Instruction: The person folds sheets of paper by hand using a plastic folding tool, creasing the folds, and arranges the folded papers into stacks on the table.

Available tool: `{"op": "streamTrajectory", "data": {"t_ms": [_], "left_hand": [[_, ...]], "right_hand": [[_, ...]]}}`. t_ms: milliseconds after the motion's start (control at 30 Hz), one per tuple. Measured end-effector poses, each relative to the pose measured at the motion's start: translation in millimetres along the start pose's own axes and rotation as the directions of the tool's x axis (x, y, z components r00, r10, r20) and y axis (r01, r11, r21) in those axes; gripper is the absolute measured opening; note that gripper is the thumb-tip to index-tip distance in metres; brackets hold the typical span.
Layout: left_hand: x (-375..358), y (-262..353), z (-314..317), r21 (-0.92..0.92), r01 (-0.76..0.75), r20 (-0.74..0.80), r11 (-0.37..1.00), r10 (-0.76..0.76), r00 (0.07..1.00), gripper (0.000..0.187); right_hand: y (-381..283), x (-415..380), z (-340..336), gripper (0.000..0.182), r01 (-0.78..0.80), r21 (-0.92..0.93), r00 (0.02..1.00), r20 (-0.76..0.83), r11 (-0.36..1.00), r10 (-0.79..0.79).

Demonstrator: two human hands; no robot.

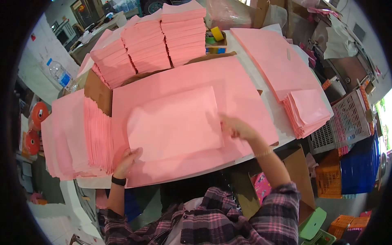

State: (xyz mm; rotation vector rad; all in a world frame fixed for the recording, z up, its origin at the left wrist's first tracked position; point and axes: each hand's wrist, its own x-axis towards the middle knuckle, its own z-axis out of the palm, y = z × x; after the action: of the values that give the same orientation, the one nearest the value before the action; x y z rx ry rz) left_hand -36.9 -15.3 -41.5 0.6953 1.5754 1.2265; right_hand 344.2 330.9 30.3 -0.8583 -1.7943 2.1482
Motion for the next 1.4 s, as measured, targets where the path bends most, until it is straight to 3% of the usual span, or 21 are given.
{"op": "streamTrajectory", "data": {"t_ms": [33, 67, 200, 333, 500, 633, 733, 900, 1033, 1100, 1133, 1167, 1233, 1267, 1333, 1400], "left_hand": [[-5.0, 21.0, 17.2, -0.015, 0.052, -0.052, 0.999, -0.052, 0.997, 0.037], [-7.0, 30.1, 25.4, -0.031, 0.106, -0.101, 0.994, -0.109, 0.989, 0.032], [5.1, 16.1, 14.5, -0.032, 0.156, -0.168, 0.987, -0.16, 0.973, 0.026], [6.1, 13.8, 13.3, -0.129, 0.176, -0.151, 0.976, -0.194, 0.969, 0.023], [8.8, 14.6, 24.0, -0.124, 0.016, -0.187, 0.992, -0.039, 0.982, 0.019], [5.9, 30.3, 34.2, 0.034, -0.091, -0.253, 0.995, 0.097, 0.963, 0.017], [15.2, 20.2, 22.3, 0.314, -0.062, -0.287, 0.947, 0.157, 0.945, 0.017], [10.9, 29.2, 28.0, 0.266, -0.105, -0.275, 0.958, 0.18, 0.944, 0.015], [8.7, 46.8, 28.7, 0.402, -0.049, -0.309, 0.914, 0.186, 0.933, 0.014], [5.8, 65.1, 34.4, 0.708, -0.063, -0.36, 0.704, 0.436, 0.825, 0.015], [4.3, 77.1, 39.7, 0.826, -0.039, -0.344, 0.562, 0.557, 0.756, 0.015], [3.1, 90.7, 48.0, 0.827, -0.043, -0.339, 0.561, 0.558, 0.758, 0.015], [4.6, 117.6, 74.8, 0.91, -0.115, -0.208, 0.397, 0.68, 0.703, 0.018], [8.4, 122.8, 87.1, 0.91, -0.117, -0.206, 0.397, 0.68, 0.704, 0.018], [15.6, 131.6, 112.2, 0.849, -0.43, 0.11, 0.307, 0.693, 0.713, 0.02], [29.3, 137.9, 140.3, 0.796, -0.482, 0.229, 0.367, 0.555, 0.8, 0.024]], "right_hand": [[9.3, -12.4, 5.2, 0.036, -0.041, -0.064, 0.997, 0.058, 0.997, 0.045], [-5.1, -23.6, 25.1, 0.035, -0.441, 0.018, 0.89, -0.121, 0.897, 0.44], [-9.2, -45.4, 54.6, 0.026, -0.335, -0.168, 0.93, -0.219, 0.927, 0.296], [39.0, -33.4, 43.0, 0.02, -0.223, -0.072, 0.945, -0.263, 0.972, 0.197], [25.2, -35.6, 46.0, 0.018, -0.335, -0.052, 0.908, -0.285, 0.941, 0.307], [22.1, -36.4, 48.5, 0.019, -0.361, -0.056, 0.894, -0.306, 0.931, 0.329], [15.7, -37.5, 52.8, 0.018, -0.376, -0.019, 0.879, -0.325, 0.926, 0.35], [18.1, -35.8, 50.9, 0.018, -0.381, -0.013, 0.876, -0.327, 0.925, 0.356], [18.9, -35.3, 49.3, 0.02, -0.358, -0.002, 0.886, -0.315, 0.934, 0.339], [18.4, -34.6, 50.6, 0.019, -0.376, -0.016, 0.88, -0.319, 0.926, 0.352], [18.1, -34.5, 50.8, 0.018, -0.385, -0.024, 0.877, -0.321, 0.922, 0.358], [17.8, -34.7, 50.9, 0.018, -0.385, -0.021, 0.875, -0.325, 0.923, 0.358], [17.2, -35.4, 50.9, 0.018, -0.375, -0.018, 0.881, -0.318, 0.927, 0.35], [17.1, -35.8, 51.0, 0.018, -0.37, -0.018, 0.884, -0.314, 0.929, 0.346], [18.7, -35.6, 50.3, 0.018, -0.37, -0.014, 0.885, -0.31, 0.929, 0.348], [19.3, -35.0, 49.5, 0.019, -0.37, -0.009, 0.886, -0.304, 0.929, 0.35]]}}
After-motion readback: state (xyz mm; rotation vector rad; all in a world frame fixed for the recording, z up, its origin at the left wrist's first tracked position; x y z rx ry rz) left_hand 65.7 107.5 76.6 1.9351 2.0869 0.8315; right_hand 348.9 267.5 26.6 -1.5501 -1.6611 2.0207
